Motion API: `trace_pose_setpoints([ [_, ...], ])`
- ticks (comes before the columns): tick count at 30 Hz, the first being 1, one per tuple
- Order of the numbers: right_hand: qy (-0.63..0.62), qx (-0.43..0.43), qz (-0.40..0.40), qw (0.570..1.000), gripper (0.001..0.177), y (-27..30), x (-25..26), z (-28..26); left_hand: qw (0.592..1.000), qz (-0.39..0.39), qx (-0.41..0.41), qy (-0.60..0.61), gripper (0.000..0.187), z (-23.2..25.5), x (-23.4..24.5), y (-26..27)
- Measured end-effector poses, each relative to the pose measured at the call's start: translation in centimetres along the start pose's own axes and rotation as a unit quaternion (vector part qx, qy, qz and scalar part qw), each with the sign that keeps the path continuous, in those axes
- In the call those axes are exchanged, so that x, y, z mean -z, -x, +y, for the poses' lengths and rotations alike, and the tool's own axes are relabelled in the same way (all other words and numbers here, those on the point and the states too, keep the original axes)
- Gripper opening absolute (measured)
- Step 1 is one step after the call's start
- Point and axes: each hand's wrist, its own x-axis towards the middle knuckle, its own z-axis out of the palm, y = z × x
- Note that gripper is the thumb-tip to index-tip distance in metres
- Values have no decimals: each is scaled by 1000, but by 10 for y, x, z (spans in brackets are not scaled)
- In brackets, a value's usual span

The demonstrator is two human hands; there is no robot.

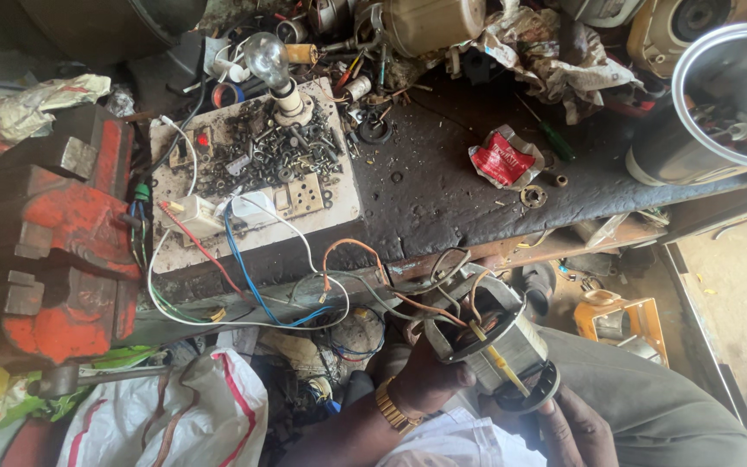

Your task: The person sits on the floor in a workshop and uses a screwdriver to adjust the internal wiring of a small motor. They then use pliers to cut a wire and manipulate small metal parts on the workbench.

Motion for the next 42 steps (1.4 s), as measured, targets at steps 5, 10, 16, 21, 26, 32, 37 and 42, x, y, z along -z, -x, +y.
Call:
trace_pose_setpoints([
  [5,2,51,-6,999,43,-4,2,6,1000,7,-8,-18,86,-8,7,3],
  [10,43,165,39,985,36,-6,4,4,999,22,-29,12,85,-12,2,-3],
  [16,124,420,88,895,99,-25,-12,-19,999,30,-31,27,88,-9,-8,-13],
  [21,174,444,112,872,92,-24,-22,-43,999,8,-39,5,86,-6,-12,-14],
  [26,100,465,70,877,92,-24,-26,-40,999,10,2,53,82,-10,-5,-10],
  [32,102,431,71,894,93,-20,-24,-42,997,5,24,78,80,-16,4,-6],
  [37,107,411,78,902,93,-13,-33,-47,998,18,2,54,82,-13,3,-4],
  [42,94,346,110,927,90,2,-47,-50,999,42,2,32,81,-20,15,5],
])
